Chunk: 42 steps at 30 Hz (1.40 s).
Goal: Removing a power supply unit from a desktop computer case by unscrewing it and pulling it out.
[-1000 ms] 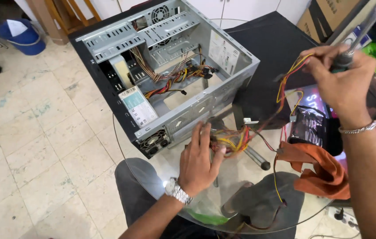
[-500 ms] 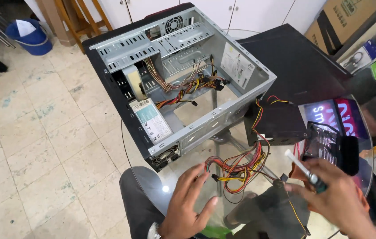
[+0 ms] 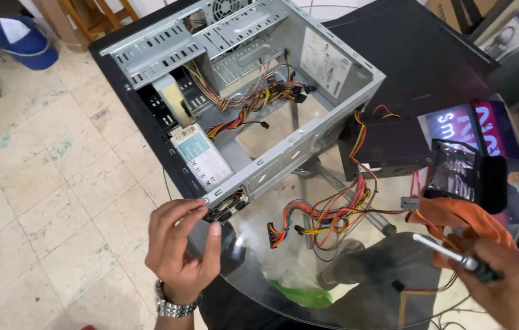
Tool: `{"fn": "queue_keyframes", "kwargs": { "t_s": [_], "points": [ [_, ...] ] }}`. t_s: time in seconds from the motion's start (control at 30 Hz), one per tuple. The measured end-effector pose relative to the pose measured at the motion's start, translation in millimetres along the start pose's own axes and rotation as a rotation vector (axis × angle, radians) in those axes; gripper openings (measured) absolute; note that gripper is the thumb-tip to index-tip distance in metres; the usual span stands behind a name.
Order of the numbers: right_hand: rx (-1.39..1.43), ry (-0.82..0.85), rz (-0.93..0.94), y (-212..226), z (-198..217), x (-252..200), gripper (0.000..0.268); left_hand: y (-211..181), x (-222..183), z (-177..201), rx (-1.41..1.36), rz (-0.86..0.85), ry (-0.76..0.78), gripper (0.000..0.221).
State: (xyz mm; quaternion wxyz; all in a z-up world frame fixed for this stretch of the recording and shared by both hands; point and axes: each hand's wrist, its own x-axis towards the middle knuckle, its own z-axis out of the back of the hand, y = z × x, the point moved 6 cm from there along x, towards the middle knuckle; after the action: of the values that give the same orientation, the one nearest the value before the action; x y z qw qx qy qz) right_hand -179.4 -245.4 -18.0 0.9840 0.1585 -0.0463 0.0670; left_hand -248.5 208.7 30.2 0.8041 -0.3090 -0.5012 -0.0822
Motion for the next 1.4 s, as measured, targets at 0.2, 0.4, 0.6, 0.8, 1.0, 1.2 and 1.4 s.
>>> {"fn": "queue_keyframes", "kwargs": {
  "t_s": [0.2,0.4,0.6,0.8,1.0,1.2,1.4],
  "points": [
    [0.004,-0.157,0.452,102.6,103.6,84.3,0.006,10.1,26.9,-12.8,0.049,-0.139,0.242,0.041],
    [0.273,-0.110,0.680,147.4,66.2,133.3,0.014,36.2,27.9,-31.8,-0.012,-0.253,0.239,0.030],
    [0.283,0.113,0.772,116.0,-5.7,145.5,0.017,38.3,14.5,-41.2,-0.036,-0.138,0.012,0.016],
    [0.299,0.059,0.701,69.3,-27.7,179.7,0.024,39.1,8.8,-42.9,-0.024,-0.100,0.006,0.016],
    [-0.094,-0.081,0.627,41.5,-41.0,229.4,0.042,24.2,3.4,-49.9,-0.018,-0.061,0.014,0.017],
    [0.119,0.496,0.158,77.6,-15.8,223.4,0.036,-2.5,11.1,-52.7,0.017,-0.038,0.051,0.018],
    [0.402,0.510,0.244,88.3,-20.0,148.2,0.012,-15.2,13.3,-51.9,0.008,-0.038,0.112,0.022]
  ]
}}
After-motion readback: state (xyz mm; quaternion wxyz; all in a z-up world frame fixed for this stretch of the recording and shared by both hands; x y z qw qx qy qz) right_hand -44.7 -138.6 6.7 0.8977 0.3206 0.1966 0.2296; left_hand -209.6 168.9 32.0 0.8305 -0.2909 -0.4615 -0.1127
